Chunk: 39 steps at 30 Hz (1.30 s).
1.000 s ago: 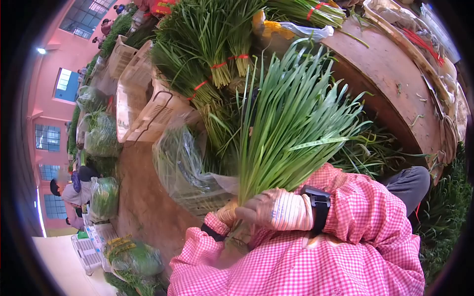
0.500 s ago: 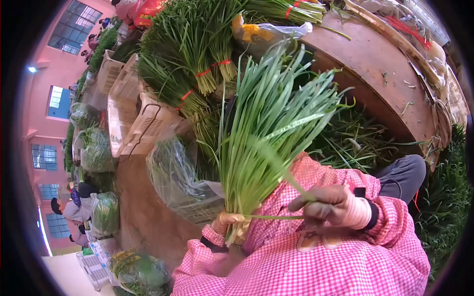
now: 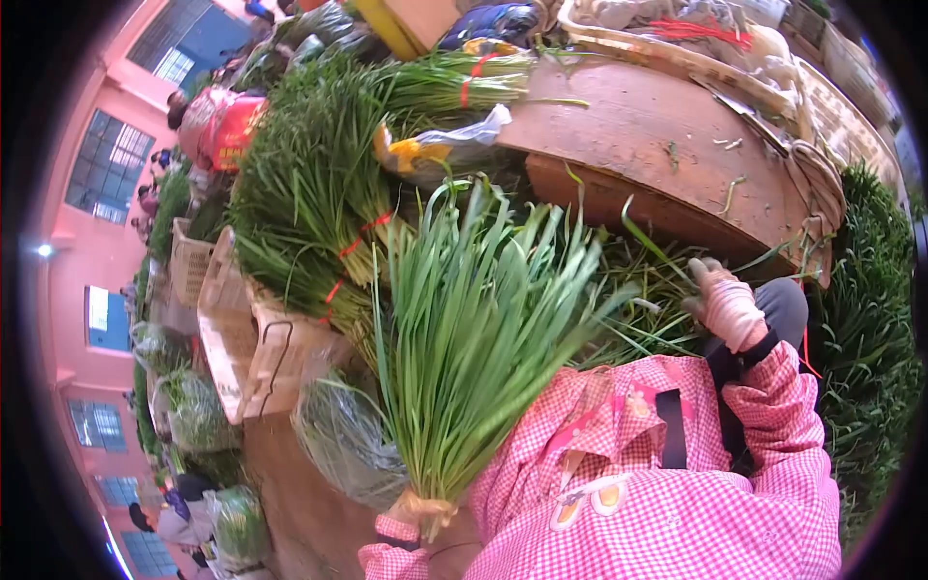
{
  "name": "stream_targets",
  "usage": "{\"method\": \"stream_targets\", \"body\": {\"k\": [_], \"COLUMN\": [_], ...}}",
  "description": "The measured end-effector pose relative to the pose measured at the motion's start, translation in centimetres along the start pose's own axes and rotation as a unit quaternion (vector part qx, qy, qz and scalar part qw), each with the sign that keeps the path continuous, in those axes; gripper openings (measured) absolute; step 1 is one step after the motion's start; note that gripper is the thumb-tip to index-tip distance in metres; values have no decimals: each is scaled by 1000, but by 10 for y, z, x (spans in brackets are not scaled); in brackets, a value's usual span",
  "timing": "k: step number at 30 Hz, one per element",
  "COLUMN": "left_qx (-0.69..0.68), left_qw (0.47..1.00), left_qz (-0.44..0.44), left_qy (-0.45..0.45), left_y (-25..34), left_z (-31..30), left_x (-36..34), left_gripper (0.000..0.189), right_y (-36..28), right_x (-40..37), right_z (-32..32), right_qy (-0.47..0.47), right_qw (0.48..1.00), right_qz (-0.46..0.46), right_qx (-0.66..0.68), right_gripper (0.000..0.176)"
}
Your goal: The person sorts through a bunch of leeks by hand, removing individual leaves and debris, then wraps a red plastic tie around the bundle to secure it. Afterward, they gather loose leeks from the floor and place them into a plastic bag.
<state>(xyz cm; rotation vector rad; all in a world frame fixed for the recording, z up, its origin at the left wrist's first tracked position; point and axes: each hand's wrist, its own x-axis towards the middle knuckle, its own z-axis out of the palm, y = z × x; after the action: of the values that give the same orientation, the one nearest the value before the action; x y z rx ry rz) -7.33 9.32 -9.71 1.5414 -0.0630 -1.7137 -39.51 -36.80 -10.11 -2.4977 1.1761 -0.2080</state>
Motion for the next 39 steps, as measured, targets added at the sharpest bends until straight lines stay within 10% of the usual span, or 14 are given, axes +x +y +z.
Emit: {"method": "stream_targets", "body": {"k": [12,16,19,22,25,30,35,39], "left_qx": [43,64,87,107,97,133,127,138], "left_qw": [994,991,987,985,986,983,985,985], "left_qz": [-90,-101,-118,-127,-119,-101,-91,-84], "left_qy": [54,60,58,46,59,75,69,63], "left_y": [17,18,16,12,13,24,25,12], "left_z": [-4,-8,-21,-29,-28,-13,-13,-27], "left_x": [-29,-29,-25,-25,-24,-22,-21,-22], "left_gripper": [39,40,40,45,44,40,39,40], "right_y": [-92,-117,-125,-111,-106,-126,-151,-146], "right_x": [85,92,86,101,91,84,85,78], "right_z": [-9,-18,-15,28,-4,-66,-20,10], "right_qy": [223,124,-94,76,-17,112,126,-63], "right_qw": [890,829,777,860,831,797,891,901], "right_qz": [-255,-340,-142,-293,-319,-320,-433,-424], "right_qx": [306,427,606,412,455,499,49,-72], "right_gripper": [21,20,21,19,23,37,22,14]}}
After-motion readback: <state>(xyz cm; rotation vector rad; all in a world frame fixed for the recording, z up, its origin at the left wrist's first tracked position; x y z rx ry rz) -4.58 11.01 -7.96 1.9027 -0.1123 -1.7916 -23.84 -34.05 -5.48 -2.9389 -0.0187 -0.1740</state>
